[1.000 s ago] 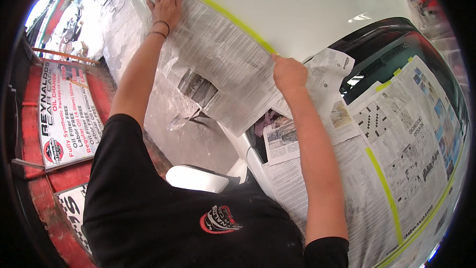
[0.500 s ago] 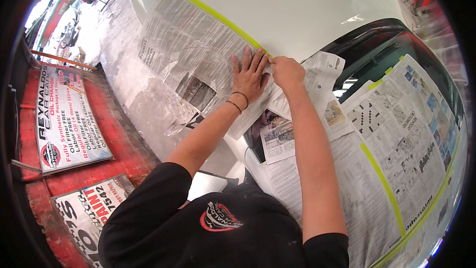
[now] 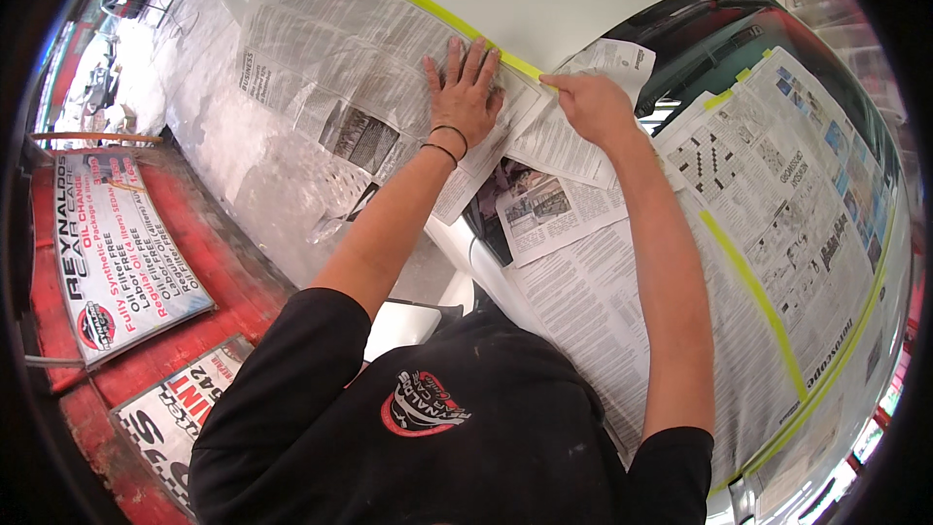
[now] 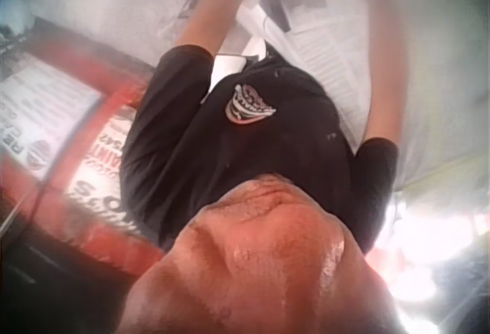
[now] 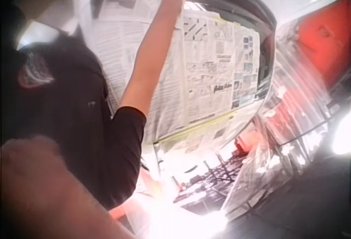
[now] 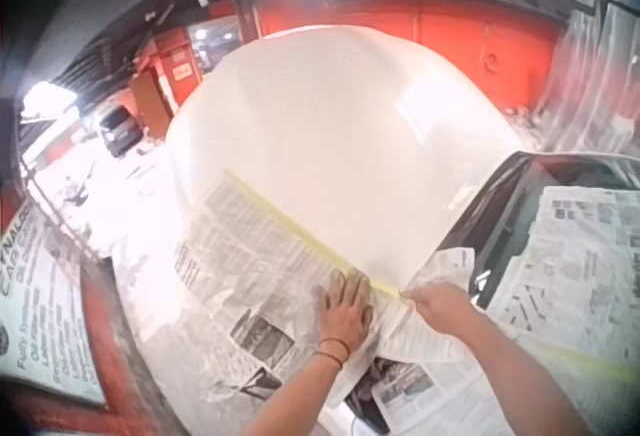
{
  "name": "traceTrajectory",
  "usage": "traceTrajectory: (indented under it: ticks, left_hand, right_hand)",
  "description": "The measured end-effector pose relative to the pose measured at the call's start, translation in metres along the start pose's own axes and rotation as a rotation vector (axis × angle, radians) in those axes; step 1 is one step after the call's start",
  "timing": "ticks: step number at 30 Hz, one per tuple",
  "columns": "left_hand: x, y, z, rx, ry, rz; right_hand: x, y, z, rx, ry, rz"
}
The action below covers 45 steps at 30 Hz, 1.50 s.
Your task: The person places newspaper sheets over the hood of a white car and secures them with yellow masking tape. They smooth the paper, apply tape strips, and adjust coverage across the hood surface.
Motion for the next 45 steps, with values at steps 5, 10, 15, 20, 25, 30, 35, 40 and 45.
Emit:
traceTrajectory:
  ticks: [5, 10, 15, 20, 25, 30, 35, 40, 45]
  left_hand:
    - [0.002, -0.002, 0.000, 0.010, -0.019, -0.002]
    - [-0.001, 0.000, 0.000, 0.008, -0.017, -0.007]
    - [-0.004, 0.006, -0.003, 0.017, -0.034, 0.008]
    - [-0.005, 0.004, 0.001, 0.029, -0.035, 0.043]
    - [-0.034, 0.017, -0.026, -0.067, -0.045, 0.366]
    - [-0.110, 0.071, -0.084, 0.193, -0.515, 0.512]
    - [-0.188, 0.115, -0.104, 0.334, -0.633, 0.727]
    - [-0.230, 0.169, -0.087, 0.497, -0.665, 0.884]
    - [-0.240, 0.223, -0.065, 0.525, -0.752, 1.053]
  right_hand:
    - [0.026, -0.013, 0.012, 0.050, -0.017, 0.310]
    - [0.048, -0.016, 0.003, 0.073, 0.005, 0.403]
    - [0.070, -0.017, -0.008, 0.112, 0.003, 0.445]
    - [0.037, -0.024, 0.005, 0.090, 0.021, 0.349]
    - [-0.034, -0.047, 0.030, 0.117, 0.088, 0.244]
    - [-0.111, -0.059, 0.059, 0.124, 0.119, 0.173]
    - [-0.174, -0.074, 0.102, 0.091, 0.263, 0.087]
    - [-0.218, -0.084, 0.147, 0.081, 0.363, 0.166]
    - [-0.251, -0.074, 0.205, 0.112, 0.478, 0.194]
Point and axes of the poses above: each hand's wrist, its own z-axis away from the middle knuckle, its own x-axis out of the palm, y = z × x, the point moved 8 cm from there along -z, towards the middle knuckle, and after that the axes turned 7 degrees about z, right-handed, at the moved point
